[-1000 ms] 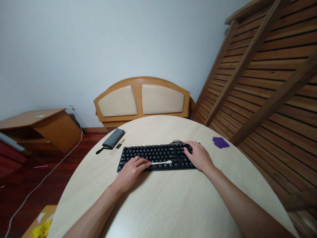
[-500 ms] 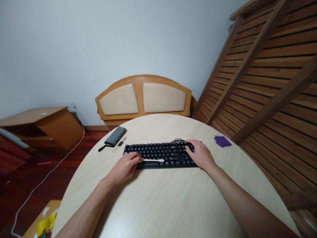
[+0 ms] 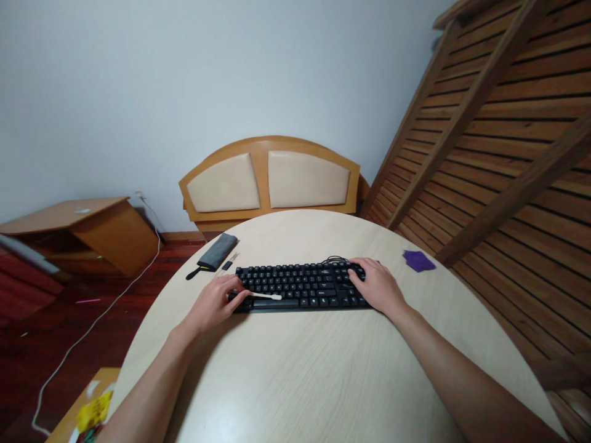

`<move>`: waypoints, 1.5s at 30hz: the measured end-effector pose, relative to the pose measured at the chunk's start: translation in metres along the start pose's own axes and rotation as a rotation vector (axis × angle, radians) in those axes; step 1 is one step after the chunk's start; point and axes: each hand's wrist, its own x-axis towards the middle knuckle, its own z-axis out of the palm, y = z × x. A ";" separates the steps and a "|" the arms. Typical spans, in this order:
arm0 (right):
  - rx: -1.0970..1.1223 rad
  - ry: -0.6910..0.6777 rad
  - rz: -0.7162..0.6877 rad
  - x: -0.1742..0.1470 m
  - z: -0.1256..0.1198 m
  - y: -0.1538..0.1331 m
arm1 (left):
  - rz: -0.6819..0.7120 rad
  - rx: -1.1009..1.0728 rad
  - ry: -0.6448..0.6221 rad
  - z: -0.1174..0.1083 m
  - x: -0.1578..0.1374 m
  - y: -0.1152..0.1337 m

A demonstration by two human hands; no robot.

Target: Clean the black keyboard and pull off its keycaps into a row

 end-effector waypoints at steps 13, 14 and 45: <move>-0.006 0.007 0.025 0.002 -0.001 -0.002 | -0.173 -0.014 -0.005 -0.004 -0.005 -0.030; -0.005 0.009 0.026 0.002 -0.001 -0.001 | -0.181 -0.017 -0.001 -0.004 -0.005 -0.031; -0.028 0.053 0.080 0.006 -0.006 0.013 | -0.413 -0.026 0.093 -0.009 -0.021 -0.070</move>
